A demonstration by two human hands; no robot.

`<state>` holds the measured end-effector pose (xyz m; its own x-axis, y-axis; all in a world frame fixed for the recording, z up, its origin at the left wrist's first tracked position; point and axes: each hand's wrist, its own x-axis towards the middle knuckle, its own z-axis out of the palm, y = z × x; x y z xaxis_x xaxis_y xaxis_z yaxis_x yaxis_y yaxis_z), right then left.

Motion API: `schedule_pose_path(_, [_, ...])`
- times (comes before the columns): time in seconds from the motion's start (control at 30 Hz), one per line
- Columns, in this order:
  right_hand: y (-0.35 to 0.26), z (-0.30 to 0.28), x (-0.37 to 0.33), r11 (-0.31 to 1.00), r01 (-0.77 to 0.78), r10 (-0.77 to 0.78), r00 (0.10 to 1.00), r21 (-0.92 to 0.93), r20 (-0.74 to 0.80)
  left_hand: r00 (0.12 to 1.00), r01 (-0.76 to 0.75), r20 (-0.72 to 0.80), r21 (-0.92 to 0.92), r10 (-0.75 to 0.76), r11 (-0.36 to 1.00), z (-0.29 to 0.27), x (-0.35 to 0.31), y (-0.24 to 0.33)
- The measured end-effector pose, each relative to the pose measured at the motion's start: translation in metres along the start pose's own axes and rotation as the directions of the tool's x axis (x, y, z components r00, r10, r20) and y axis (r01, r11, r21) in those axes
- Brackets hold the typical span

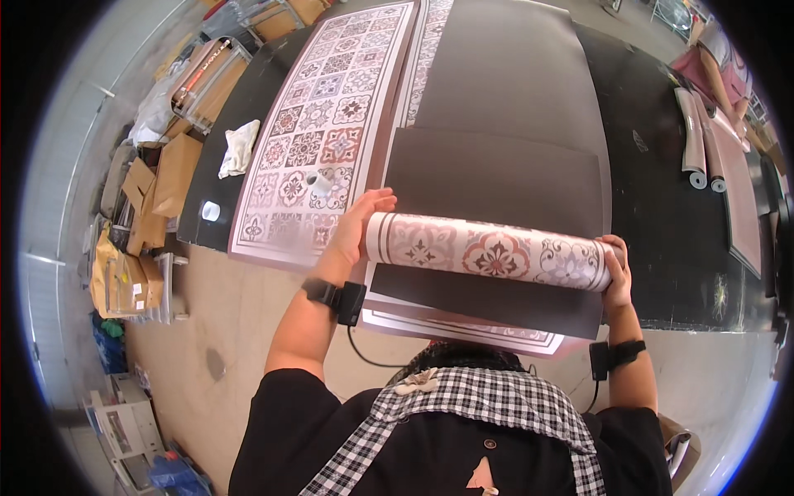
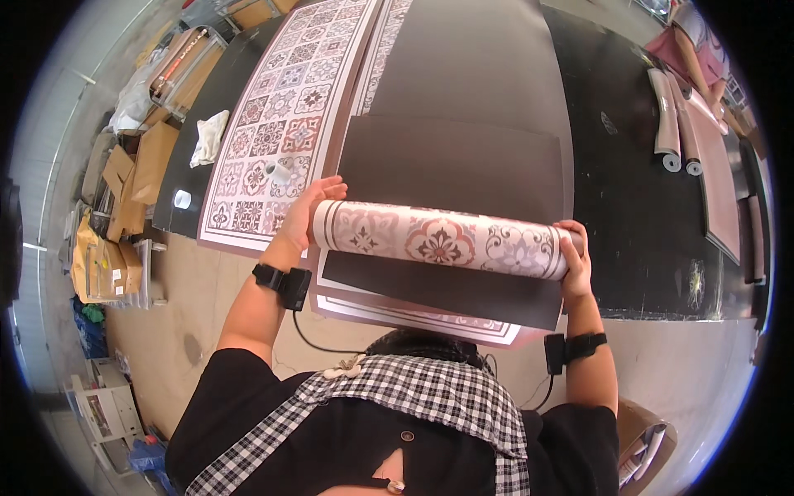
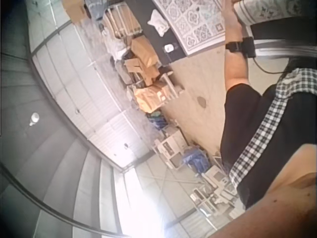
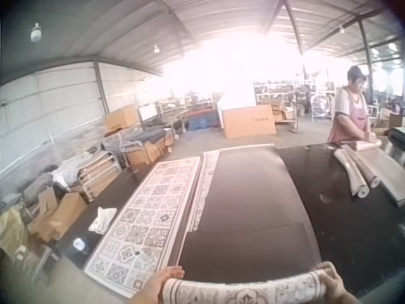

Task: Rolling and securing thin flexible sheets into rolls and placing them into a box.

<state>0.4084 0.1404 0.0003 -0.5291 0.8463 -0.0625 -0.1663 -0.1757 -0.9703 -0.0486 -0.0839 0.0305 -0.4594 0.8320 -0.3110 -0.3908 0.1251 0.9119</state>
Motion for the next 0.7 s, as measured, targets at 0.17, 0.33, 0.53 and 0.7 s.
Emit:
schedule_pose_path(0.17, [-0.008,0.002,-0.017,0.993,-0.100,0.097,0.993,-0.060,-0.061,0.988,0.119,-0.136,0.325,-0.078,0.938,-0.007,-0.020,-0.009])
schedule_pose_path(0.33, [-0.011,0.018,-0.061,0.968,-0.208,0.163,0.947,-0.140,-0.278,0.928,-0.112,-0.065,0.890,0.366,0.442,0.013,-0.052,-0.007])
schedule_pose_path(0.53, [-0.041,0.045,0.031,0.191,-0.195,-0.633,0.724,-0.962,-0.272,0.655,-0.660,0.681,0.727,0.328,-0.191,0.129,-0.022,0.001])
schedule_pose_path(0.7, [-0.056,0.142,0.035,0.079,0.570,-0.313,0.793,-0.818,0.523,0.606,-0.701,0.680,0.702,0.413,-0.126,0.121,0.070,0.050])
